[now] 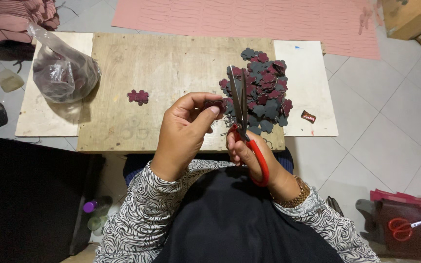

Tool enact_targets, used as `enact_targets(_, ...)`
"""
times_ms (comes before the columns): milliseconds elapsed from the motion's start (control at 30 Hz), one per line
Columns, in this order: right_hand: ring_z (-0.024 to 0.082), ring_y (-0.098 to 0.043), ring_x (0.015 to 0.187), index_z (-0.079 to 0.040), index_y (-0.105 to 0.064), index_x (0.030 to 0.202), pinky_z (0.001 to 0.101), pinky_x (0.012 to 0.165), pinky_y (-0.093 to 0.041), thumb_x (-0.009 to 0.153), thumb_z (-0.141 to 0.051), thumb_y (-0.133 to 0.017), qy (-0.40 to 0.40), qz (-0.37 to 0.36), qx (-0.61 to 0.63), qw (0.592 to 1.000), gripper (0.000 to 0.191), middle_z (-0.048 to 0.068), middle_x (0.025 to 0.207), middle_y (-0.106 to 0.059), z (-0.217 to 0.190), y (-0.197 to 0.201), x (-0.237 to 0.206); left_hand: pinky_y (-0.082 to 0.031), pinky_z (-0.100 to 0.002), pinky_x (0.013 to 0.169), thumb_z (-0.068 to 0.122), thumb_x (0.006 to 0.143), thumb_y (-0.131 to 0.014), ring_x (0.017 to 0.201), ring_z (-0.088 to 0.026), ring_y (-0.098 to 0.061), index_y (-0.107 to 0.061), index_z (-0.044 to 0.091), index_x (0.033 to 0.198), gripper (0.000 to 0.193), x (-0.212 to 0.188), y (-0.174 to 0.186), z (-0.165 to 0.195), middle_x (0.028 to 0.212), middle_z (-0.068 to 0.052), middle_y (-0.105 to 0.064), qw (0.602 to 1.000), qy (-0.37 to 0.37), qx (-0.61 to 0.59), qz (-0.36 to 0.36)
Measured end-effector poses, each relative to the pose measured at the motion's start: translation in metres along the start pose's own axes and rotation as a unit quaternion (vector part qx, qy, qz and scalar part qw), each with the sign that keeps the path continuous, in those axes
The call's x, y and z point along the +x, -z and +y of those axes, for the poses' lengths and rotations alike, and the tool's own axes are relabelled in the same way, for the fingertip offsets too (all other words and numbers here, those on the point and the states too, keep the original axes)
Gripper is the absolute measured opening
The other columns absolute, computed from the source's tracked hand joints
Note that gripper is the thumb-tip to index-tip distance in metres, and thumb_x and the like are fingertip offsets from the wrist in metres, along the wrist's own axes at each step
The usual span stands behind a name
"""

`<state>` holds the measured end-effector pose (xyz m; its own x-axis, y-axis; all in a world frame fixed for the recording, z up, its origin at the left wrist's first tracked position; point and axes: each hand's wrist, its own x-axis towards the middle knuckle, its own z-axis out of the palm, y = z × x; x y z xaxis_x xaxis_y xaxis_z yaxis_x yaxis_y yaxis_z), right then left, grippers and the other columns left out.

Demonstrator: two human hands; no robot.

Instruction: The person sits at a workbench and trims the edges of small flower-shaped fabric pieces with red-handled scissors, cutting one piece at a time and placing trimmed pieces on the table. The pile of cut pieces grows on the board as the person works through them.

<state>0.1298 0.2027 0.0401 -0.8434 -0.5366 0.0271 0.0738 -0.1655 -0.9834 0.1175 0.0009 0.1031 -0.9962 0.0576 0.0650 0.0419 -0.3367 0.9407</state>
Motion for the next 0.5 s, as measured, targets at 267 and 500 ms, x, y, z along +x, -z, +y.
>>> enact_targets(267,0.006,-0.046,0.071,-0.010,-0.053,0.099,0.0211,0.064,-0.041,0.100,-0.060,-0.058,0.010,-0.006,-0.025,1.000,0.051,-0.004,0.080,-0.048,-0.004,-0.001,0.000,-0.058,-0.025,0.088,-0.003,0.095,-0.070,0.095,-0.010,-0.066,-0.056,-0.002,0.119,0.028,0.003,-0.002,-0.003,0.105,-0.008,-0.068,0.997,-0.034,-0.069,-0.022)
enact_targets(500,0.005,-0.047,0.070,-0.010,-0.053,0.099,0.0213,0.064,-0.042,0.100,-0.060,-0.059,0.003,-0.007,-0.023,1.000,0.050,-0.004,0.080,-0.049,0.000,-0.001,-0.001,-0.058,-0.025,0.089,-0.001,0.095,-0.070,0.095,-0.009,-0.067,-0.062,-0.002,0.109,0.016,0.002,0.001,-0.011,0.102,-0.006,-0.071,0.997,-0.040,-0.056,-0.016)
